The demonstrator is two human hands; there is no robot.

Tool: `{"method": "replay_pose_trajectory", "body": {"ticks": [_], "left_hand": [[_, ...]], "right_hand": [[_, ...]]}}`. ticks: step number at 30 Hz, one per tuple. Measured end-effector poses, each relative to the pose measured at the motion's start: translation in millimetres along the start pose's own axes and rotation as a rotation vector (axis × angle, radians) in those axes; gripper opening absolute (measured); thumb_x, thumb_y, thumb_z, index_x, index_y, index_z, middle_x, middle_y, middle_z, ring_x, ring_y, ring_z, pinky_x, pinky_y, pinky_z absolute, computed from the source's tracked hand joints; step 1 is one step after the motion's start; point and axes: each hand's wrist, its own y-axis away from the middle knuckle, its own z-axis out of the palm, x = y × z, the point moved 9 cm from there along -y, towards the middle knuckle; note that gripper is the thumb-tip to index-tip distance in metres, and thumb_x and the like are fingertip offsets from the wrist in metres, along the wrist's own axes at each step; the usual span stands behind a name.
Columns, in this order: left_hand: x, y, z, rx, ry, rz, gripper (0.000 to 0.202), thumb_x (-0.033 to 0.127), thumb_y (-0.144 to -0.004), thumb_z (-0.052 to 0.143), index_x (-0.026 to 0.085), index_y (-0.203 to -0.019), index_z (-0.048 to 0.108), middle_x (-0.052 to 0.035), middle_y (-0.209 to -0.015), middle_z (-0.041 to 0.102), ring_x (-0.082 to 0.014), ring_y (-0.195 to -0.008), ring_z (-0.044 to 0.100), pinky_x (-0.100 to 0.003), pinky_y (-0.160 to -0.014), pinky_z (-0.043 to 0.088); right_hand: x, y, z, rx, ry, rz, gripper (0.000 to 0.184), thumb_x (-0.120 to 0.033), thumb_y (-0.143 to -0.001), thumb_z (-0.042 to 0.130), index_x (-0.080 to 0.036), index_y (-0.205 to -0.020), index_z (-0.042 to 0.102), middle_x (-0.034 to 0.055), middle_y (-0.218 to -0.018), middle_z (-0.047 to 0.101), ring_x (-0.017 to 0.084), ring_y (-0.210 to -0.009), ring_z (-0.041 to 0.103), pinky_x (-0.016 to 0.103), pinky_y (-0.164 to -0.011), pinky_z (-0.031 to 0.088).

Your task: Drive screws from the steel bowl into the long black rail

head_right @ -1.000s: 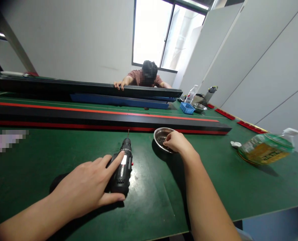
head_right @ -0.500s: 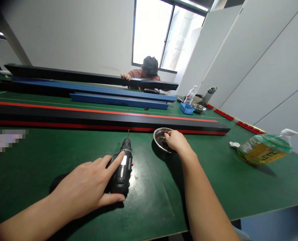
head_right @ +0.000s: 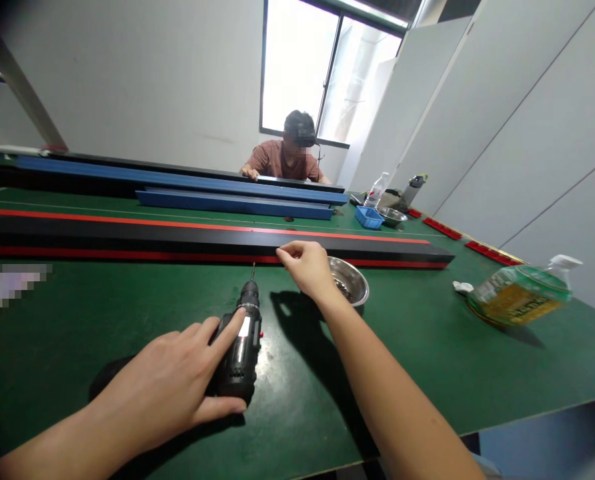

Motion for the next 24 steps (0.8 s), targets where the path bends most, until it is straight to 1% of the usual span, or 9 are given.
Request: {"method": "replay_pose_trajectory", "body": {"ticks": [2,5,8,11,13,16,20,24], "left_hand": [[0.0,0.5,0.0,0.002,0.002,0.001,0.1,0.078,-0.083,0.054,0.019,-0.16,0.029,-0.0146,-0.111,0.064,-0.0338,-0.096,0.066,-0.048,-0.08,0.057],[-0.7,0.4,0.8,0.0,0.01,0.001,0.101,0.079,-0.082,0.054,0.019,-0.16,0.027,-0.015,-0.112,0.064,-0.0341,-0.096,0.066,-0.048,-0.079,0.057],[-0.9,-0.4,1.3,-0.003,0.019,0.004,0.102,0.079,-0.082,0.054,0.02,-0.16,0.027,-0.015,-0.113,0.064,-0.0333,-0.096,0.065,-0.047,-0.08,0.057],[-0.9,-1.3,1.0,-0.005,0.021,0.005,0.104,0.079,-0.081,0.055,0.02,-0.161,0.024,-0.0147,-0.113,0.064,-0.0324,-0.096,0.065,-0.047,-0.082,0.056],[-1.0,-1.5,1.3,-0.012,0.021,0.003,0.104,0.079,-0.081,0.054,0.02,-0.161,0.023,-0.0147,-0.113,0.064,-0.032,-0.096,0.064,-0.046,-0.082,0.056],[-0.9,-1.1,2.1,-0.02,0.025,0.0,0.105,0.081,-0.081,0.053,0.02,-0.161,0.023,-0.0152,-0.114,0.064,-0.0318,-0.098,0.064,-0.045,-0.083,0.055],[0.2,-0.6,1.9,-0.01,0.03,0.002,0.106,0.082,-0.08,0.053,0.02,-0.161,0.024,-0.015,-0.113,0.064,-0.0322,-0.098,0.064,-0.046,-0.084,0.055],[0.4,-1.3,1.3,-0.008,0.038,-0.002,0.106,0.081,-0.08,0.054,0.02,-0.161,0.023,-0.0145,-0.112,0.064,-0.0326,-0.097,0.064,-0.047,-0.083,0.056]], "right_hand": [[-2.3,-4.6,22.9,-0.009,-0.032,-0.008,0.018,-0.032,-0.087,0.071,-0.017,-0.085,0.08,0.0067,-0.083,0.078,0.018,-0.073,0.069,0.026,-0.068,0.049],[11.8,-14.2,53.6,0.005,-0.031,0.034,0.022,-0.037,-0.088,0.07,-0.017,-0.084,0.08,0.0066,-0.082,0.078,0.019,-0.075,0.07,0.025,-0.068,0.049],[33.8,-22.8,75.8,0.023,-0.034,0.109,0.028,-0.04,-0.09,0.066,-0.017,-0.084,0.08,0.0064,-0.077,0.077,0.018,-0.072,0.07,0.025,-0.067,0.048],[51.6,-26.1,91.3,0.006,-0.115,0.18,0.027,-0.038,-0.09,0.066,-0.015,-0.088,0.08,0.0062,-0.075,0.076,0.016,-0.065,0.068,0.023,-0.062,0.047],[58.0,-26.5,98.0,-0.015,-0.179,0.2,0.024,-0.034,-0.089,0.067,-0.014,-0.089,0.08,0.0065,-0.077,0.076,0.014,-0.061,0.066,0.022,-0.058,0.047],[61.6,-27.9,102.5,-0.042,-0.242,0.19,0.021,-0.03,-0.088,0.067,-0.013,-0.089,0.08,0.007,-0.081,0.077,0.012,-0.057,0.064,0.021,-0.056,0.046],[62.5,-30.3,104.5,-0.088,-0.298,0.171,0.018,-0.025,-0.087,0.068,-0.011,-0.089,0.079,0.0076,-0.08,0.077,0.01,-0.054,0.061,0.02,-0.054,0.045],[63.3,-29.2,103.2,-0.115,-0.395,0.206,0.018,-0.023,-0.083,0.072,-0.011,-0.095,0.079,0.0084,-0.083,0.077,0.009,-0.054,0.06,0.019,-0.048,0.041]]}}
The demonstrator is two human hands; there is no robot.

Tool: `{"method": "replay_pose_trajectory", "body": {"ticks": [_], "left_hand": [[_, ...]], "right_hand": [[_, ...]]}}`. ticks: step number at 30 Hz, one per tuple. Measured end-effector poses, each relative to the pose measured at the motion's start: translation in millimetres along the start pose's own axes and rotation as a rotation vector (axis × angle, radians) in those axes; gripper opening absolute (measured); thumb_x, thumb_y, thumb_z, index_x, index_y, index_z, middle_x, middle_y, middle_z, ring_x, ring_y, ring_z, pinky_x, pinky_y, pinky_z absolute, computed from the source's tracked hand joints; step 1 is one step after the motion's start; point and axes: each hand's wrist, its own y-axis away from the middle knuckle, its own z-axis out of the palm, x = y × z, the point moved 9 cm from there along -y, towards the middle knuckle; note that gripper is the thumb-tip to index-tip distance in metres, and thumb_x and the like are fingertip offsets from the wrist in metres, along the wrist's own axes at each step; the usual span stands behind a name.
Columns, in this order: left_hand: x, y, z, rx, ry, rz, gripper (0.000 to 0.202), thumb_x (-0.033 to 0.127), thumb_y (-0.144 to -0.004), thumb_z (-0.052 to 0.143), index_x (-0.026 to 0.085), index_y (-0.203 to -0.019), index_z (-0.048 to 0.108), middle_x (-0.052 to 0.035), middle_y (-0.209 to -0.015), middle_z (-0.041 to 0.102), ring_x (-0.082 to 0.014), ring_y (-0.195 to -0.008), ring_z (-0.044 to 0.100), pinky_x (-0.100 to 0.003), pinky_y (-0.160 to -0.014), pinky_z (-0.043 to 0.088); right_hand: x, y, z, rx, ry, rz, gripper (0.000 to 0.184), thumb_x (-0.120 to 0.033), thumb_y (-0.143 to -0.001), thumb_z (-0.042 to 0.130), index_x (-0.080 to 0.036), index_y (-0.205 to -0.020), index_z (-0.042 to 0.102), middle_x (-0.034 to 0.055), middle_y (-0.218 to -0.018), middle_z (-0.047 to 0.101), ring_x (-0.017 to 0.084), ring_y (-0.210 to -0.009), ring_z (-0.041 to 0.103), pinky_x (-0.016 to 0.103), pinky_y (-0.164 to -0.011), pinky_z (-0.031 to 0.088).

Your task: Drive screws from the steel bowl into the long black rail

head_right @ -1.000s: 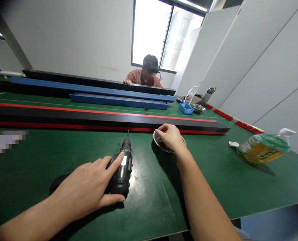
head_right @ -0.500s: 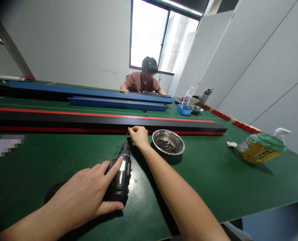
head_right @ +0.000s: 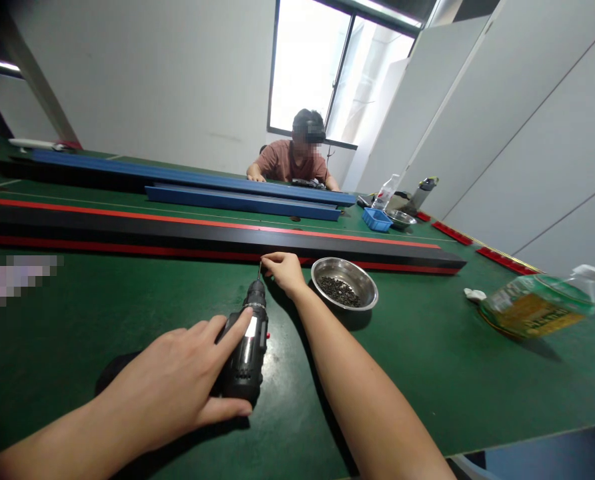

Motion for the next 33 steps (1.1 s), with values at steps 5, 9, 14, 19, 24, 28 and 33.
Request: {"method": "replay_pose_trajectory", "body": {"ticks": [5,9,14,19,24,28,33], "left_hand": [[-0.7,-0.5,0.3,-0.007,-0.008,0.001,0.107,0.081,-0.08,0.054,0.021,-0.161,0.022,-0.0152,-0.114,0.064,-0.0325,-0.098,0.064,-0.046,-0.083,0.055],[-0.7,0.3,0.0,0.002,-0.013,0.002,0.107,0.082,-0.08,0.054,0.021,-0.161,0.023,-0.0151,-0.113,0.064,-0.0327,-0.097,0.065,-0.046,-0.082,0.055],[-0.2,0.0,-0.3,0.003,-0.004,0.007,0.106,0.081,-0.08,0.055,0.019,-0.161,0.024,-0.0155,-0.114,0.064,-0.0338,-0.099,0.064,-0.048,-0.082,0.056],[0.3,-0.3,-1.0,-0.001,-0.001,0.01,0.105,0.08,-0.081,0.054,0.019,-0.16,0.026,-0.016,-0.115,0.064,-0.0335,-0.098,0.065,-0.049,-0.082,0.056],[0.2,0.9,-0.9,0.007,-0.007,0.009,0.106,0.08,-0.081,0.054,0.018,-0.161,0.025,-0.0156,-0.114,0.064,-0.0338,-0.097,0.065,-0.05,-0.081,0.057],[-0.1,0.1,-0.8,0.006,-0.008,0.01,0.107,0.08,-0.08,0.056,0.018,-0.161,0.024,-0.015,-0.113,0.064,-0.0335,-0.096,0.065,-0.05,-0.081,0.057],[-0.8,0.1,-0.2,-0.009,-0.005,0.006,0.105,0.079,-0.081,0.056,0.018,-0.161,0.025,-0.0157,-0.115,0.064,-0.0338,-0.099,0.065,-0.05,-0.083,0.057]], "right_hand": [[0.4,1.3,-1.4,0.001,-0.064,0.037,0.02,-0.026,-0.079,0.077,-0.011,-0.091,0.079,0.0083,-0.077,0.075,0.009,-0.052,0.056,0.018,-0.042,0.035],[1.5,0.2,1.0,-0.011,-0.04,0.05,0.019,-0.026,-0.08,0.076,-0.011,-0.09,0.078,0.0074,-0.074,0.074,0.008,-0.051,0.056,0.018,-0.041,0.034],[1.6,-0.2,3.1,-0.025,0.001,0.038,0.017,-0.026,-0.084,0.073,-0.011,-0.09,0.078,0.0081,-0.077,0.074,0.008,-0.052,0.056,0.017,-0.042,0.035],[1.8,-0.3,3.3,-0.02,0.043,0.022,0.019,-0.028,-0.086,0.071,-0.011,-0.09,0.078,0.0078,-0.078,0.074,0.009,-0.052,0.056,0.017,-0.041,0.036],[1.8,-2.3,2.4,-0.002,0.013,0.018,0.017,-0.026,-0.083,0.073,-0.012,-0.091,0.079,0.0066,-0.076,0.074,0.009,-0.051,0.056,0.017,-0.041,0.036],[0.6,-3.7,4.2,-0.018,0.014,0.021,0.017,-0.024,-0.082,0.073,-0.011,-0.091,0.079,0.0055,-0.073,0.073,0.008,-0.05,0.055,0.017,-0.041,0.035],[0.1,-3.7,6.1,-0.038,0.043,0.036,0.015,-0.023,-0.083,0.071,-0.011,-0.089,0.079,0.0057,-0.072,0.072,0.008,-0.05,0.055,0.016,-0.039,0.033]]}}
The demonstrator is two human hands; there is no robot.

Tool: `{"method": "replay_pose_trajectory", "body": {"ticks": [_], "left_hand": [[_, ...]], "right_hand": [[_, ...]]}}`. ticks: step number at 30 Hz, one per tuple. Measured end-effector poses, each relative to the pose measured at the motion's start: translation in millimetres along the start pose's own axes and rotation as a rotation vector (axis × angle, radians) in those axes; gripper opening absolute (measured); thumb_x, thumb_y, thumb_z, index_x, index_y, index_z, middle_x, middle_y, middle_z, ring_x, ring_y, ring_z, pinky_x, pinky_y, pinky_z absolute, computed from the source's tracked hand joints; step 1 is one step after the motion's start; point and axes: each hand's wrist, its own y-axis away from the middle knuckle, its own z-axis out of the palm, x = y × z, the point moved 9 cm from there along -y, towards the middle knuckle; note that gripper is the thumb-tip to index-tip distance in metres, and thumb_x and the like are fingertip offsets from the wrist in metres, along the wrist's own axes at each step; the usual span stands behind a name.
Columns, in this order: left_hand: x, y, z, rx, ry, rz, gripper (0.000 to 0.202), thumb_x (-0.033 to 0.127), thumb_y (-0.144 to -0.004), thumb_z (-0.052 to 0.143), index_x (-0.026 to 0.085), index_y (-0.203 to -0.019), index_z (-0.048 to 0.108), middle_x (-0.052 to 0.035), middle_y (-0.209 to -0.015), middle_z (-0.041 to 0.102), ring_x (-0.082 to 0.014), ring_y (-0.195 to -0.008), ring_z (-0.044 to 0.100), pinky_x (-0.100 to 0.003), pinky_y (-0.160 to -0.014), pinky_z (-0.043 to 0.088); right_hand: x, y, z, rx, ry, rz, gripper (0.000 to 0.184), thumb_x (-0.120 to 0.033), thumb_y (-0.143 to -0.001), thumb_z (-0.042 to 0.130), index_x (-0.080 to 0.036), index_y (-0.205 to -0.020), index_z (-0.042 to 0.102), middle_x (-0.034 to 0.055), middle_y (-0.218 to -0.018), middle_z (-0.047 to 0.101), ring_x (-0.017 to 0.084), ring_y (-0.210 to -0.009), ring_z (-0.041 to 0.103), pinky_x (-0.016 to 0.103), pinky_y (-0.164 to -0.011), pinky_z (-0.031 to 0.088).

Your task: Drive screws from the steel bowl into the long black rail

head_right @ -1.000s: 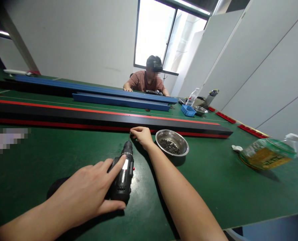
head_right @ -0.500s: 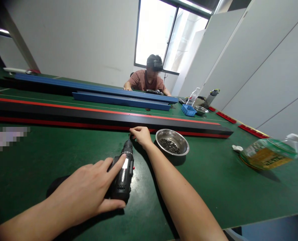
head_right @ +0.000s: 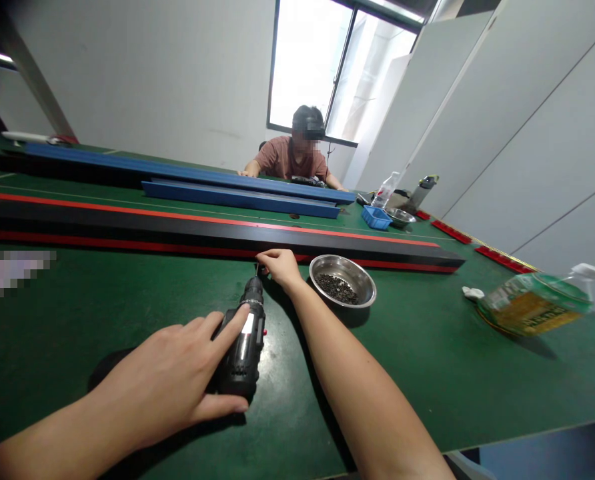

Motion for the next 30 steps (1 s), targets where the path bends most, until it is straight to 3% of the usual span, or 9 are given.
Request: {"method": "replay_pose_trajectory", "body": {"ticks": [18,30], "left_hand": [[-0.8,-0.1,1.0,-0.003,-0.004,-0.002,0.106,0.081,-0.08,0.054,0.019,-0.161,0.025,-0.0159,-0.115,0.064,-0.0335,-0.098,0.065,-0.049,-0.081,0.057],[-0.3,1.7,-0.1,0.01,0.004,0.0,0.105,0.08,-0.081,0.055,0.019,-0.16,0.026,-0.0152,-0.114,0.064,-0.0337,-0.098,0.065,-0.051,-0.081,0.058]], "right_hand": [[0.5,0.4,-1.3,0.047,0.024,-0.017,0.017,-0.025,-0.085,0.069,-0.011,-0.087,0.079,0.007,-0.074,0.074,0.009,-0.05,0.056,0.017,-0.04,0.034],[2.7,2.1,-1.6,0.055,0.011,-0.001,0.034,-0.038,-0.094,0.06,-0.011,-0.084,0.078,0.0093,-0.079,0.075,0.009,-0.05,0.057,0.018,-0.038,0.035]]}}
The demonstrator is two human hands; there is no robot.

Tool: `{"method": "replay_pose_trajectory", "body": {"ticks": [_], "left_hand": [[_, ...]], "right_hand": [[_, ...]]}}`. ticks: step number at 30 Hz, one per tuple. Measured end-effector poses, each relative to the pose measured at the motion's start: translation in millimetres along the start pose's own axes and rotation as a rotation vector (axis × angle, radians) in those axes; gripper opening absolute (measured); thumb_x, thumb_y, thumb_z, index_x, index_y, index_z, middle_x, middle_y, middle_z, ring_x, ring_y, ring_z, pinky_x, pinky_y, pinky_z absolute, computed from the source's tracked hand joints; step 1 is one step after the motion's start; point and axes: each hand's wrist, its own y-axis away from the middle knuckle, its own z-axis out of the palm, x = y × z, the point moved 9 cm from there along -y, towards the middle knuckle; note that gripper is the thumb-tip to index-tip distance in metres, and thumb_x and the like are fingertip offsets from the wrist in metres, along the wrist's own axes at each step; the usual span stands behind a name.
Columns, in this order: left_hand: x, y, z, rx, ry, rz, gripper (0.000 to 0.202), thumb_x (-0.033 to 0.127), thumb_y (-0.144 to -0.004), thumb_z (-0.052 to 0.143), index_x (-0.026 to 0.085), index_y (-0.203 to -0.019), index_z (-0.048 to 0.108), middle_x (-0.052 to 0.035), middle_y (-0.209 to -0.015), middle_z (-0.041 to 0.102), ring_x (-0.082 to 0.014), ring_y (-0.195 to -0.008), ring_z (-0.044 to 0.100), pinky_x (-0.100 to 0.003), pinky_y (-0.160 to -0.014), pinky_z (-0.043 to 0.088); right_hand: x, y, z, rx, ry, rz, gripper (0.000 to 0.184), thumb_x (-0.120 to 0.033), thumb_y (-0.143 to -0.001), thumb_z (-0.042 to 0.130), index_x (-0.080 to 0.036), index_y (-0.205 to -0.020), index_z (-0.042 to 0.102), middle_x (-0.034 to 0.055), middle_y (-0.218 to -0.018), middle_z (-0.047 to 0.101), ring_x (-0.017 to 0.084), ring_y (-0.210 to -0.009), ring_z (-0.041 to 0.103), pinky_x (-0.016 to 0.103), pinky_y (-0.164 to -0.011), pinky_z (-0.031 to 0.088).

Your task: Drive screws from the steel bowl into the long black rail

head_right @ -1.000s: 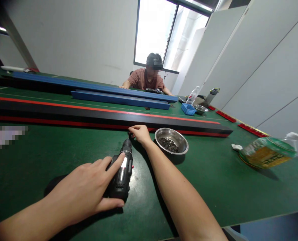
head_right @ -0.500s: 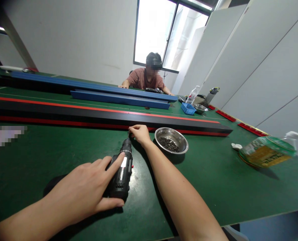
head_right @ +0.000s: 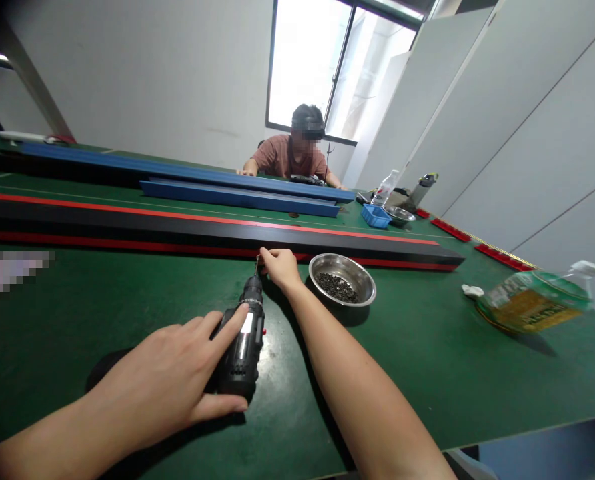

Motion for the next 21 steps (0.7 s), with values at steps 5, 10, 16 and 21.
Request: {"method": "replay_pose_trajectory", "body": {"ticks": [5,10,16,21], "left_hand": [[0.8,-2.1,0.0,-0.002,-0.005,0.001,0.106,0.08,-0.08,0.055,0.018,-0.161,0.025,-0.0149,-0.113,0.064,-0.0335,-0.098,0.065,-0.05,-0.082,0.058],[2.0,-2.3,-1.5,0.005,-0.012,0.004,0.105,0.079,-0.081,0.055,0.018,-0.161,0.024,-0.0144,-0.113,0.064,-0.0333,-0.097,0.065,-0.05,-0.081,0.057],[1.0,-1.6,-0.3,-0.002,-0.013,0.003,0.105,0.08,-0.081,0.053,0.019,-0.161,0.024,-0.0153,-0.114,0.064,-0.0333,-0.098,0.065,-0.048,-0.081,0.057],[-0.6,-5.9,0.7,0.012,-0.042,0.013,0.107,0.084,-0.08,0.05,0.019,-0.16,0.025,-0.015,-0.113,0.064,-0.0321,-0.097,0.065,-0.044,-0.08,0.056]], "right_hand": [[-1.3,4.4,0.6,-0.019,-0.193,0.02,0.041,-0.044,-0.098,0.054,-0.01,-0.099,0.076,0.0125,-0.089,0.076,0.009,-0.048,0.059,0.018,-0.037,0.037],[-7.5,7.3,3.2,-0.075,-0.213,-0.023,0.048,-0.05,-0.097,0.052,-0.01,-0.095,0.077,0.0144,-0.095,0.077,0.01,-0.05,0.06,0.018,-0.036,0.036],[-7.8,7.3,3.1,-0.07,-0.178,-0.037,0.048,-0.052,-0.096,0.054,-0.011,-0.092,0.078,0.0139,-0.095,0.078,0.01,-0.051,0.06,0.018,-0.036,0.036],[-3.9,4.9,-4.9,0.042,-0.13,-0.049,0.049,-0.052,-0.098,0.049,-0.012,-0.091,0.077,0.0126,-0.095,0.077,0.01,-0.051,0.062,0.018,-0.038,0.039]]}}
